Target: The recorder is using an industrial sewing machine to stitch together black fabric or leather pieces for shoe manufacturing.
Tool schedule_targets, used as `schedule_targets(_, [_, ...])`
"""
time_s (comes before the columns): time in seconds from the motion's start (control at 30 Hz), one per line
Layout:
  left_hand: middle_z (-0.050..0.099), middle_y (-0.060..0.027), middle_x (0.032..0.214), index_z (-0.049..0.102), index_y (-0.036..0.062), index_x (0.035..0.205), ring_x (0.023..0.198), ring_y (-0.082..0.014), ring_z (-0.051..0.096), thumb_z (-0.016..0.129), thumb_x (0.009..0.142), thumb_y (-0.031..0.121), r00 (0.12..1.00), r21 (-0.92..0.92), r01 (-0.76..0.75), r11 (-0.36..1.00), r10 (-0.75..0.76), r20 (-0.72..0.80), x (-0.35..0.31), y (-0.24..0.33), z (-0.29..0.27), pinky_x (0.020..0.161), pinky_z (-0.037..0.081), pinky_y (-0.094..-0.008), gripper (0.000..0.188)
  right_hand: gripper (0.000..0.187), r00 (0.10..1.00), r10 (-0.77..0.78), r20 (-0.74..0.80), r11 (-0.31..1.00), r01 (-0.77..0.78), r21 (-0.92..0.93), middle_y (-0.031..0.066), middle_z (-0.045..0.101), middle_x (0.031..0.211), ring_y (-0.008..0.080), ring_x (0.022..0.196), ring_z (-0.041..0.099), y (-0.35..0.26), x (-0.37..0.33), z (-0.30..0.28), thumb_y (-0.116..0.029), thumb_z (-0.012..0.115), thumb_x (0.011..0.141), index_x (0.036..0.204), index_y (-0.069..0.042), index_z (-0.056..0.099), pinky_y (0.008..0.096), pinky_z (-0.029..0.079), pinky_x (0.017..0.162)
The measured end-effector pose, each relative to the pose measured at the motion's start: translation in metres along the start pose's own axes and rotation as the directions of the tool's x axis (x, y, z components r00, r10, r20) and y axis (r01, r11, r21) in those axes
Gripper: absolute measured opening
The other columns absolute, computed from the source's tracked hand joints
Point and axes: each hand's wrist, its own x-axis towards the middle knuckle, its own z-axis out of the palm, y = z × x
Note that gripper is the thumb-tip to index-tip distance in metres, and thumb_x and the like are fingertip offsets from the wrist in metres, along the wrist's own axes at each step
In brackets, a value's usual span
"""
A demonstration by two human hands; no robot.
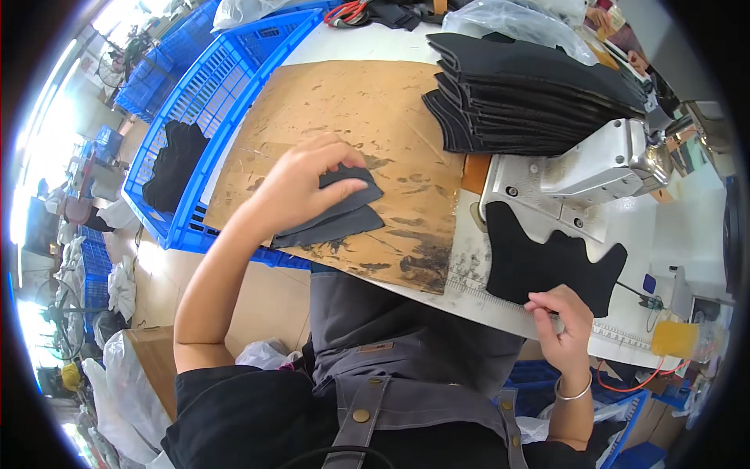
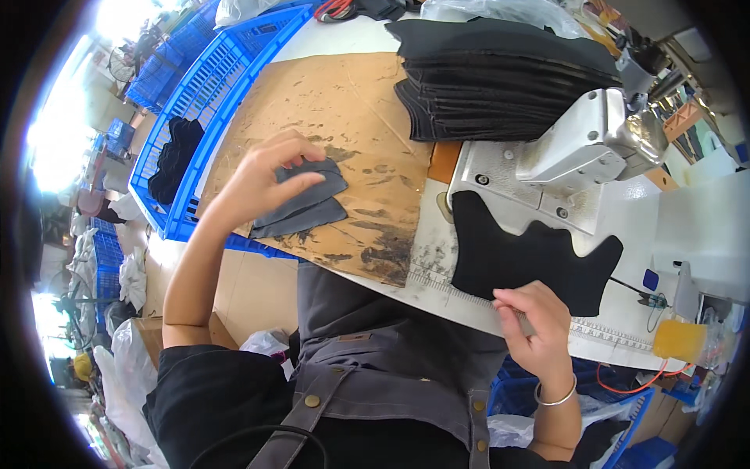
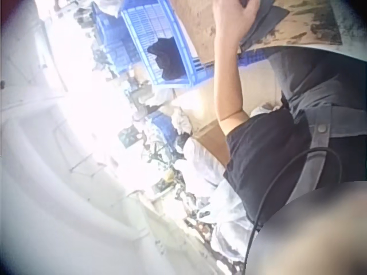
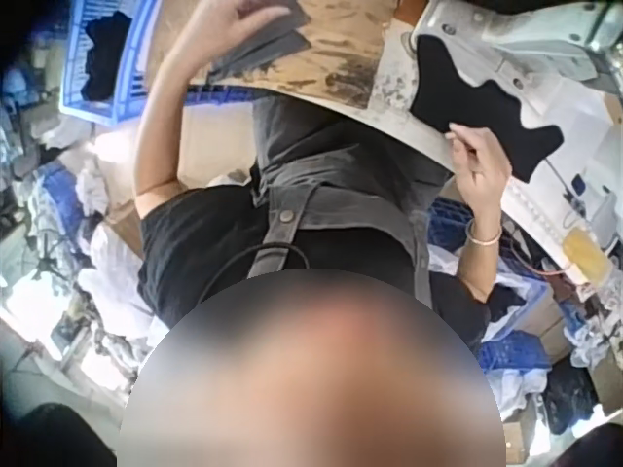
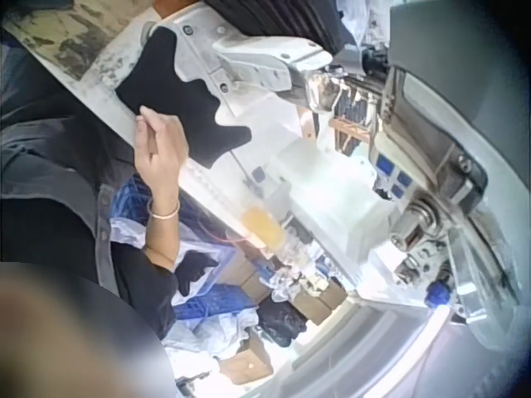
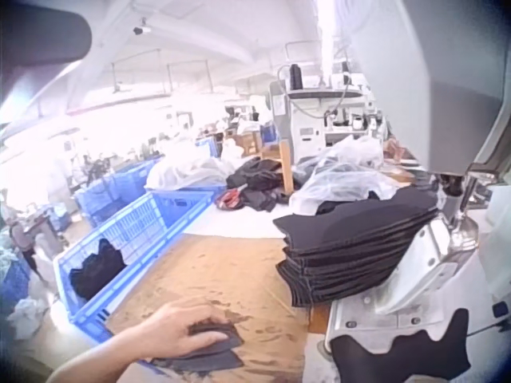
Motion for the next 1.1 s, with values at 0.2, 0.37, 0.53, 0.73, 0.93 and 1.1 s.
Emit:
schedule_targets(0.2, [0.057,-0.0093,0.094,0.06,0.0046,0.096,0.092,-0.0273,0.057,0.078,0.075,0.03,0.999,0.073,-0.018,0.997,0.02,-0.03,-0.004,-0.004,0.03,0.079,0.047,-0.0364,0.038,0.022,0.965,-0.181,0.192,0.981,0.19,-0.031,0.0097,0.063,0.078,0.0251,0.065,0.06,-0.022,0.055,0.03,0.002,0.068,0.074,0.095,-0.003,0.065,0.0323,0.048,0.057])
schedule_targets(0.37, [0.055,-0.0104,0.089,0.057,0.0052,0.088,0.09,-0.0305,0.056,0.077,0.074,0.026,0.987,0.132,-0.065,0.989,0.083,-0.135,-0.003,-0.017,0.046,0.079,0.045,-0.0396,0.032,0.02,0.901,-0.306,0.308,0.933,0.348,-0.089,0.0078,0.062,0.084,0.0241,0.073,0.062,-0.034,0.087,0.059,-0.005,0.07,0.075,0.095,-0.003,0.064,0.0323,0.051,0.062])
schedule_targets(0.53, [0.054,-0.0101,0.087,0.057,0.004,0.084,0.087,-0.0299,0.056,0.072,0.074,0.014,0.975,0.121,-0.1,0.988,0.121,-0.184,-0.005,-0.014,0.051,0.076,0.046,-0.0383,0.02,0.019,0.87,-0.333,0.363,0.905,0.403,-0.136,0.0065,0.056,0.083,0.0222,0.078,0.058,-0.035,0.112,0.082,-0.009,0.069,0.075,0.09,-0.004,0.061,0.0317,0.05,0.063])
schedule_targets(0.73, [0.056,-0.0096,0.085,0.06,0.002,0.083,0.078,-0.0248,0.057,0.069,0.076,0.006,0.972,-0.214,0.056,0.975,-0.102,-0.212,-0.01,-0.003,0.05,0.069,0.047,-0.0328,0.012,0.034,0.929,-0.283,0.238,0.909,0.339,-0.244,0.01,0.057,0.095,0.0258,0.091,0.056,-0.035,0.134,0.115,-0.014,0.074,0.071,0.098,-0.001,0.06,0.0336,0.051,0.073])
schedule_targets(0.93, [0.061,-0.0052,0.088,0.064,0.0004,0.088,0.074,-0.0143,0.055,0.068,0.08,0.002,0.968,-0.397,0.189,0.898,-0.238,-0.078,-0.012,-0.005,0.04,0.068,0.046,-0.0268,0.009,0.054,0.956,-0.245,0.159,0.946,0.272,-0.175,0.013,0.056,0.112,0.028,0.104,0.054,-0.023,0.145,0.144,-0.021,0.08,0.067,0.111,0.003,0.059,0.0366,0.047,0.087])
schedule_targets(1.1, [0.063,-0.0038,0.085,0.063,-0.0012,0.088,0.072,-0.0105,0.055,0.067,0.082,0.002,0.956,-0.417,0.253,0.873,-0.293,-0.033,-0.016,-0.013,0.045,0.066,0.046,-0.0236,0.008,0.052,0.955,-0.228,0.191,0.937,0.268,-0.224,0.013,0.057,0.115,0.0285,0.109,0.053,-0.02,0.142,0.146,-0.023,0.079,0.068,0.11,0.003,0.062,0.0376,0.045,0.091])
